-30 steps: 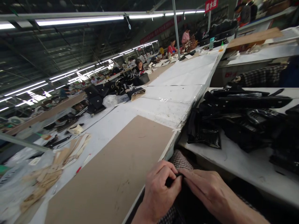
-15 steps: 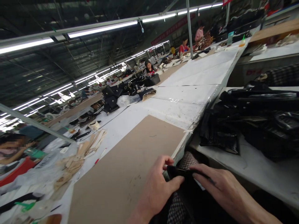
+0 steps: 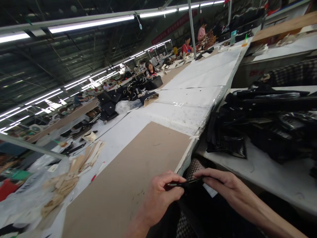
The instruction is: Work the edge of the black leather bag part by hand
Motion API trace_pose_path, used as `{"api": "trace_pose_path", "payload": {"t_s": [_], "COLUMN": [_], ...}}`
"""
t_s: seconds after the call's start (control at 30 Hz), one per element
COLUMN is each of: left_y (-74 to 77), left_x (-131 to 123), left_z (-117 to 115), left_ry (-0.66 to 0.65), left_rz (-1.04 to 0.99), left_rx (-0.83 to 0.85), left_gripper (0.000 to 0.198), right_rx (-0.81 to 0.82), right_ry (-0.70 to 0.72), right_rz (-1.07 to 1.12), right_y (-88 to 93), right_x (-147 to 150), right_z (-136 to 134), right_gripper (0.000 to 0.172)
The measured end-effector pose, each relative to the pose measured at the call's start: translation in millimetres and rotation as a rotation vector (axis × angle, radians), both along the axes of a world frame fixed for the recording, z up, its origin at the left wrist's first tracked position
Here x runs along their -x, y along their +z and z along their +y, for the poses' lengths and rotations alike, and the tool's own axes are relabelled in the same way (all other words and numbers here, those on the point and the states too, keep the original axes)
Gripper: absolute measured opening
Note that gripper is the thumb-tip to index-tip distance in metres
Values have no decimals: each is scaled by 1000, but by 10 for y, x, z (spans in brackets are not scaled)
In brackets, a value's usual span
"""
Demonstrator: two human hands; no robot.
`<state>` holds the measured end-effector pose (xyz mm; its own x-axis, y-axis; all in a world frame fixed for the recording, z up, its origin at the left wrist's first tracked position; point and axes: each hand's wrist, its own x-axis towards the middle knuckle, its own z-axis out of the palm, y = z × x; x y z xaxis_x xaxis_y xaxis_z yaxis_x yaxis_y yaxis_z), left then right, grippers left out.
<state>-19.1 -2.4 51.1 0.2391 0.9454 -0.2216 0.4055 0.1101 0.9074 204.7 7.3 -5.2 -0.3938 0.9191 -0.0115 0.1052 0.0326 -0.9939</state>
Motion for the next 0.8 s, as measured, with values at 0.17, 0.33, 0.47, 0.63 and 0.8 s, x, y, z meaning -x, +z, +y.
{"api": "trace_pose_path", "payload": {"t_s": [0.17, 0.33, 0.47, 0.63, 0.8], "left_y": [-48, -49, -64, -31, 57], "left_x": [131, 122, 69, -2, -94], "left_z": [75, 84, 60, -1, -97], "left_ry": [-5, 26, 82, 88, 69], "left_rz": [-145, -107, -44, 16, 107], "left_rx": [114, 120, 125, 91, -37], "left_gripper": [25, 22, 19, 16, 15], "right_rx": [29, 18, 8, -130, -261], "right_ry": [50, 74, 104, 124, 116], "right_rz": [-14, -22, -54, -211, -268], "right_y": [-14, -50, -44, 23, 81], "right_x": [40, 54, 26, 30, 123], "right_z": [19, 93, 118, 105, 91], "right_gripper": [30, 28, 23, 26, 12]}}
